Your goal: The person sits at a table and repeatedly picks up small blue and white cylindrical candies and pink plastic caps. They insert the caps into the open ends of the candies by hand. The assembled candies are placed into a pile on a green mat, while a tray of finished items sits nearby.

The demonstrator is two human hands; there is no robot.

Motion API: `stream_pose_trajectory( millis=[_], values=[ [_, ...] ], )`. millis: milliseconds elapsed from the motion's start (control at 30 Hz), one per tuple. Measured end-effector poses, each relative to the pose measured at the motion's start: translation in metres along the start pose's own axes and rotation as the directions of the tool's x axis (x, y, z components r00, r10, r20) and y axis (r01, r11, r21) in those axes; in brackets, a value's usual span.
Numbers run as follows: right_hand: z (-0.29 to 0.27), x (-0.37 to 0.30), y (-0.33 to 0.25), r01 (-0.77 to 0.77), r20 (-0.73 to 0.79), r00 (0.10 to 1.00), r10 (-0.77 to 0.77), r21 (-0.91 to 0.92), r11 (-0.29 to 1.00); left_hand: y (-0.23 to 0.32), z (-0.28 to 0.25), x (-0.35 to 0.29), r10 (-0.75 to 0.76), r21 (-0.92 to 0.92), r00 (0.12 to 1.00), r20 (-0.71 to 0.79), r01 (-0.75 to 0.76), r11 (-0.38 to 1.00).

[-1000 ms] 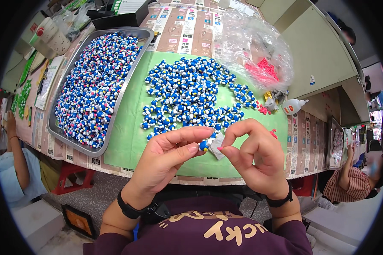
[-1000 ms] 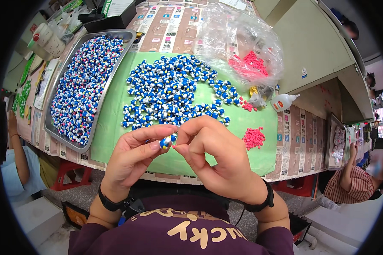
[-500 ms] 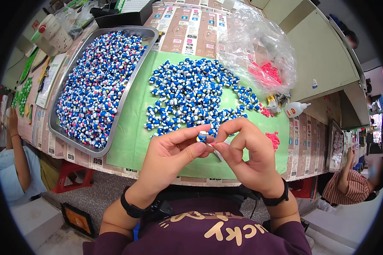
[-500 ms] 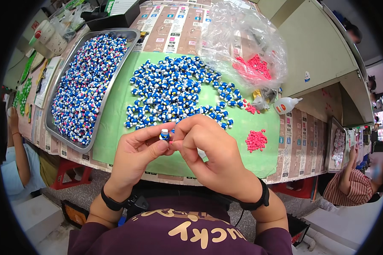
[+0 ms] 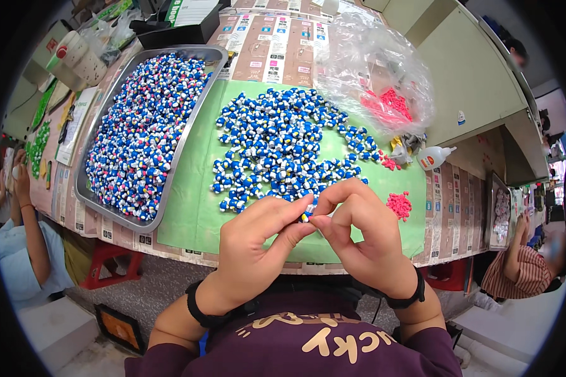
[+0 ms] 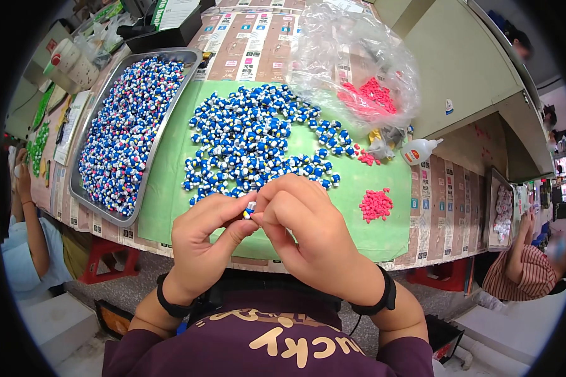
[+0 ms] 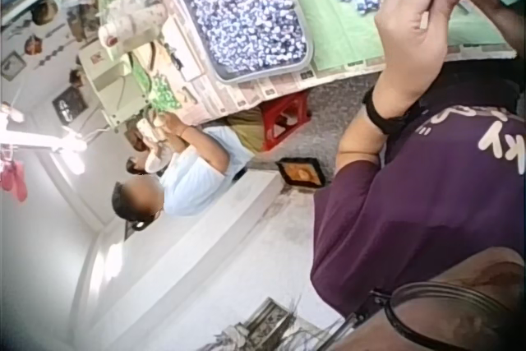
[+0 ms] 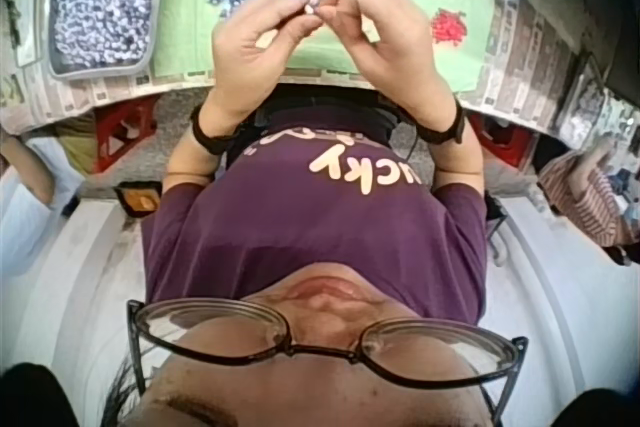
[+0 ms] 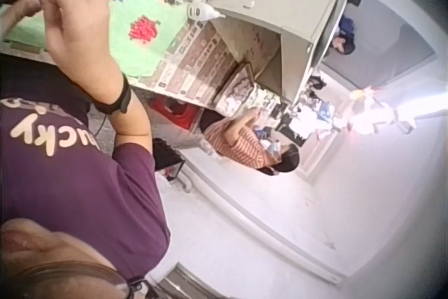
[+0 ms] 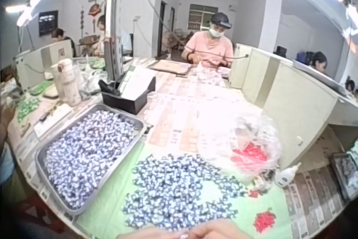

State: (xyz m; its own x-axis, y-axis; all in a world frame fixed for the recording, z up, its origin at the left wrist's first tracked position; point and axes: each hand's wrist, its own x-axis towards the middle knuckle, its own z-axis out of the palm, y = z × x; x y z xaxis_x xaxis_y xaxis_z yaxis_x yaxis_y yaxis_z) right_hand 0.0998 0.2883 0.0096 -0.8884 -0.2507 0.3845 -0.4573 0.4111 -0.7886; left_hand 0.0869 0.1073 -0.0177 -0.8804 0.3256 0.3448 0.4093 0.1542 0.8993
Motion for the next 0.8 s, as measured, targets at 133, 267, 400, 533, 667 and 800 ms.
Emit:
stream_pose_trajectory(
  millis=[133, 267, 400, 533, 667, 800],
  values=[
    [-0.002, 0.000, 0.005, -0.034, -0.011, 0.999, 0.035, 0.043, 0.998, 0.000, 0.002, 0.000, 0.085, 0.061, 0.996, -0.014, -0.084, 0.995],
    [-0.011, 0.001, 0.002, -0.164, 0.099, 0.984, 0.149, 0.172, 0.971, -0.002, -0.009, 0.000, 0.041, 0.018, 0.998, 0.044, -0.042, 0.999],
    [-0.059, -0.009, 0.018, -0.183, -0.084, 0.978, 0.189, 0.074, 0.980, -0.012, -0.038, -0.002, -0.083, 0.088, 0.987, -0.138, 0.096, 0.991],
    [-0.118, -0.038, 0.053, -0.408, -0.303, 0.891, 0.339, -0.205, 0.890, -0.034, -0.096, 0.002, 0.020, 0.338, 0.949, -0.315, 0.092, 0.937],
    [-0.137, -0.068, 0.091, -0.530, -0.206, 0.848, 0.488, -0.323, 0.784, -0.041, -0.133, 0.005, -0.030, 0.535, 0.930, -0.367, 0.237, 0.811],
    [-0.127, -0.070, 0.101, -0.529, -0.183, 0.849, 0.496, -0.326, 0.784, -0.047, -0.142, 0.002, 0.032, 0.689, 0.927, -0.375, 0.256, 0.678]
  ],
)
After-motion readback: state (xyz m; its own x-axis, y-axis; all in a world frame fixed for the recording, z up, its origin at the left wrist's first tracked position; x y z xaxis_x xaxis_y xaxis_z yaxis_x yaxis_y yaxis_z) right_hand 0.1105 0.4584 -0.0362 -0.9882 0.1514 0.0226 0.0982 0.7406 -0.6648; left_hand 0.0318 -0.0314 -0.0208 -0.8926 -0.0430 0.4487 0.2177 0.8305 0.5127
